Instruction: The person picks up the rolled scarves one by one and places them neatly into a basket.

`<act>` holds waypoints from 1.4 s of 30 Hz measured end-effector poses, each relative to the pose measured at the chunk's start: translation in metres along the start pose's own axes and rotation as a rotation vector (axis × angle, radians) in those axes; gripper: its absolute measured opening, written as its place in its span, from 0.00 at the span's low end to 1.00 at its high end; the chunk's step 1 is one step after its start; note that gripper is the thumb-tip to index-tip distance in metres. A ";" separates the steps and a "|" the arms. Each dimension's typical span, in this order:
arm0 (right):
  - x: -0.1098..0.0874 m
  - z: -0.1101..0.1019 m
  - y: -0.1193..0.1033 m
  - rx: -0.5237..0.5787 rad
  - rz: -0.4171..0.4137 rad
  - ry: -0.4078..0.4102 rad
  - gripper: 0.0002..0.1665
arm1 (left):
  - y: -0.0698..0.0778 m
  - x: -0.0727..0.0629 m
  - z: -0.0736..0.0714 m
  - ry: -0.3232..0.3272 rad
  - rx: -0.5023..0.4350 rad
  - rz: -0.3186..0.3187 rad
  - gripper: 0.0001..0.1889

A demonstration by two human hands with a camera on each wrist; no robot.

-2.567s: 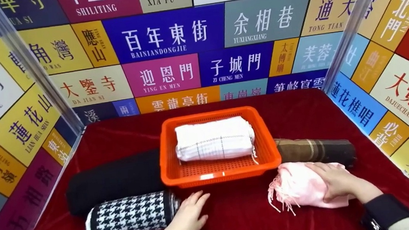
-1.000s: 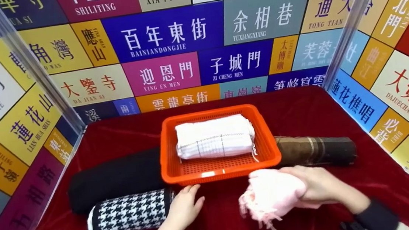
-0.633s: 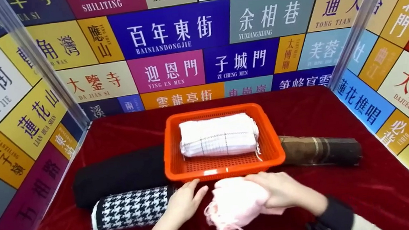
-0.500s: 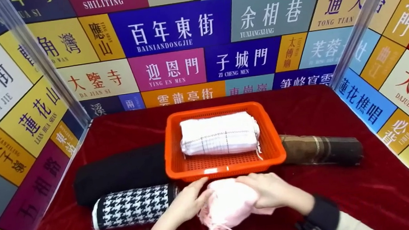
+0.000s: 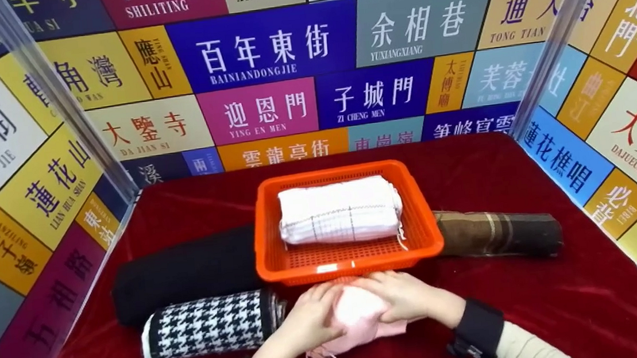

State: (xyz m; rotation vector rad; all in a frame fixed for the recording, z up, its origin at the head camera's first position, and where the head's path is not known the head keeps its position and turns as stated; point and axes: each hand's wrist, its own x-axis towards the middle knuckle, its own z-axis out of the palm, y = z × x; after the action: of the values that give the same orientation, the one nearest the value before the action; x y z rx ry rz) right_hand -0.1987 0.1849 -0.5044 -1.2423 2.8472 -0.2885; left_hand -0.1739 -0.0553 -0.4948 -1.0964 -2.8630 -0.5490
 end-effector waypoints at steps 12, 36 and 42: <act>-0.025 0.009 0.016 0.086 0.094 -0.172 0.69 | -0.008 -0.007 0.014 -0.084 0.055 -0.072 0.50; -0.019 0.013 0.029 0.026 -0.015 -0.013 0.37 | -0.016 0.002 0.032 0.034 -0.124 -0.111 0.38; -0.024 0.022 0.032 0.075 -0.023 0.072 0.37 | -0.015 0.000 0.035 0.098 -0.084 -0.081 0.36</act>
State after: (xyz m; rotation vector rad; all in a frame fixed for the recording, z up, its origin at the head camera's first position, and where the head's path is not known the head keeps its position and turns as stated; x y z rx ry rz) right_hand -0.2040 0.2202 -0.5328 -1.2771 2.8534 -0.4449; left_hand -0.1804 -0.0537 -0.5319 -0.9391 -2.8332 -0.7127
